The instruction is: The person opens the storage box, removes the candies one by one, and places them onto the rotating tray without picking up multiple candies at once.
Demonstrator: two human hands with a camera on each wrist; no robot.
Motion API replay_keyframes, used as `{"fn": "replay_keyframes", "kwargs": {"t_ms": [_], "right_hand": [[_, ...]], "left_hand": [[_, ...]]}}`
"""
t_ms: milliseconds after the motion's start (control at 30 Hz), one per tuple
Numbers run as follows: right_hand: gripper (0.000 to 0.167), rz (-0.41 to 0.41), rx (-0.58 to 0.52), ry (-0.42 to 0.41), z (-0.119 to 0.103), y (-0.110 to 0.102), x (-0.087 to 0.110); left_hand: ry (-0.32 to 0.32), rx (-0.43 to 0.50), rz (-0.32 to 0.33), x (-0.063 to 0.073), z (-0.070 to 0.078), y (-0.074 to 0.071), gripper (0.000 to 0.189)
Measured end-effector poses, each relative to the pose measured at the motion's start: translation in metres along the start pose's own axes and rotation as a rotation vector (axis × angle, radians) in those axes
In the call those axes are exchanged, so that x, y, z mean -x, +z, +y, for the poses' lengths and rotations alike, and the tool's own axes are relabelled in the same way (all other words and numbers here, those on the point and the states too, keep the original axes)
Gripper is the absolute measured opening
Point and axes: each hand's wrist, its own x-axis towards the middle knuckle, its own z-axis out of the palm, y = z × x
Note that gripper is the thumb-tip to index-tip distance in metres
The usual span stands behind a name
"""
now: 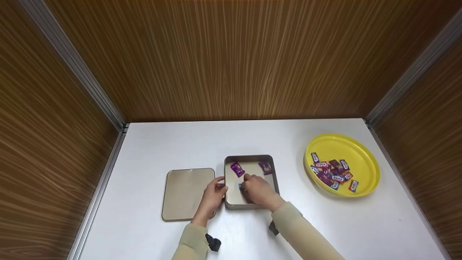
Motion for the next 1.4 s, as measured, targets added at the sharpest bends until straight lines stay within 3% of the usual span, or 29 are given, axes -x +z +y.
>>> {"fn": "replay_keyframes", "kwargs": {"t_ms": [400, 900, 1400], "right_hand": [[0.018, 0.017, 0.011, -0.008, 0.003, 0.002, 0.002], [0.019, -0.021, -0.124, 0.036, 0.01, -0.004, 0.009], [0.022, 0.004, -0.26, 0.163, 0.018, -0.024, 0.022]], "left_hand": [[-0.005, 0.004, 0.002, 0.0, 0.0, 0.0, 0.044], [-0.045, -0.017, 0.006, -0.001, 0.0, 0.001, 0.044], [-0.047, 0.002, -0.005, 0.0, 0.001, 0.0, 0.045]]}}
